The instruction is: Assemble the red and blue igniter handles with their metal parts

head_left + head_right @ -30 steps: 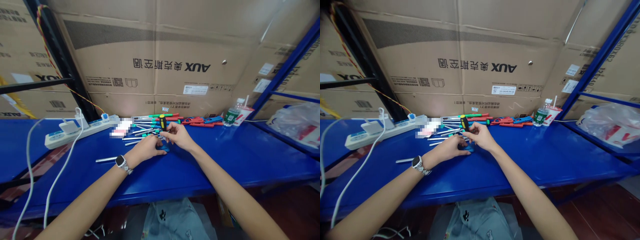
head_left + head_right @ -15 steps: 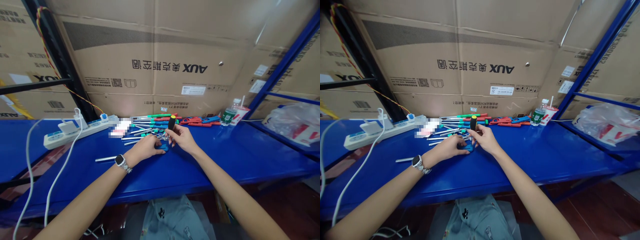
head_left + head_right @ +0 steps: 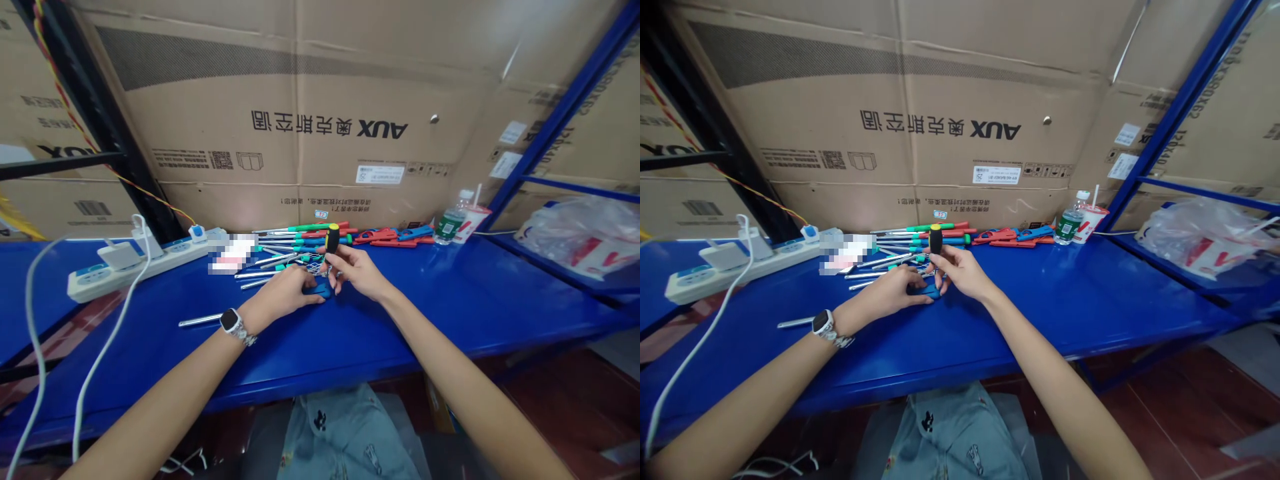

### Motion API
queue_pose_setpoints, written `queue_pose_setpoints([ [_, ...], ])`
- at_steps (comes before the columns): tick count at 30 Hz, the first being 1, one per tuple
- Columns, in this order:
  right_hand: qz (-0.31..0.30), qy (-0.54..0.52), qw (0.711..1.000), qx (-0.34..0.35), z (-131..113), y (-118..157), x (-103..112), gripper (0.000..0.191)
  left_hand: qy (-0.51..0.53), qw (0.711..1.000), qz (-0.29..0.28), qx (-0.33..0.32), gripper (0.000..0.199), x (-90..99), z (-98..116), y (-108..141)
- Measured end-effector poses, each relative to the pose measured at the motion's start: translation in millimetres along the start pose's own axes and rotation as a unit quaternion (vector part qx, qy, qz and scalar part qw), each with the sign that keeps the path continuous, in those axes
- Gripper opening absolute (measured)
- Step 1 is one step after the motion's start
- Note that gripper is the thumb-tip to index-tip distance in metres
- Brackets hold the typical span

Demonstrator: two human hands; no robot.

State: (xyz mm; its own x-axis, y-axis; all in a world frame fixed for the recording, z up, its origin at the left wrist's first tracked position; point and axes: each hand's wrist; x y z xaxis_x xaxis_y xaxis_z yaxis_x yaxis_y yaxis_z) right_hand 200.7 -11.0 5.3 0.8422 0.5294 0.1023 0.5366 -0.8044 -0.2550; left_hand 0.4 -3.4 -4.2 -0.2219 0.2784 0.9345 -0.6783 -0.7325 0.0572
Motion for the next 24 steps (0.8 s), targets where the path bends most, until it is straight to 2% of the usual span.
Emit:
queue_pose_setpoints([
  [4, 0.077, 0.036, 0.996, 0.033, 4.5, -8.6, -4.9, 0.047, 0.003, 1.0, -0.003, -0.006, 0.024, 0.2, 1.0, -0.2],
  [7, 0.125, 0.022, 0.991, 0.042, 9.0, -14.3, -11.9, 0.052, -0.005, 1.0, 0.002, -0.005, 0.024, 1.6, 3.0, 0.0],
  [10, 0.119, 0.006, 0.992, 0.032, 8.3, -12.5, -11.4, 0.052, -0.002, 1.0, 0.002, -0.004, 0.023, 1.5, 2.8, 0.0],
  [14, 0.018, -0.005, 1.0, 0.004, 2.4, -3.9, 0.3, 0.047, 0.009, 1.0, 0.015, 0.002, 0.024, -1.5, -0.6, -1.1],
  [16, -0.002, 0.006, 1.0, -0.005, 1.7, -2.5, 4.1, 0.045, 0.009, 1.0, 0.014, -0.002, 0.025, -3.1, -2.4, -1.8],
  [21, 0.102, 0.049, 0.993, 0.027, 9.4, -10.5, -5.3, 0.049, -0.011, 1.0, 0.016, 0.005, 0.029, -4.4, -4.0, -2.6],
  [24, 0.124, 0.034, 0.991, 0.025, 11.4, -11.6, -11.1, 0.052, -0.007, 1.0, 0.009, 0.006, 0.028, -2.9, -2.4, -1.9],
])
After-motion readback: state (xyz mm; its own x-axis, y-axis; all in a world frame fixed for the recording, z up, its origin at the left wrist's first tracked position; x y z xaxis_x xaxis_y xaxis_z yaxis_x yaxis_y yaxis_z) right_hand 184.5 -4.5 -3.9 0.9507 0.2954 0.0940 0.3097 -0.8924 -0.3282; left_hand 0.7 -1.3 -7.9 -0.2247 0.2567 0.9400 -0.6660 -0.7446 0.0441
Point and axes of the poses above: each hand's wrist, its own y-axis away from the middle knuckle, its own x-axis out of the back of the hand, z = x × y, and after that the axes turned 12 degrees about -z, right-handed
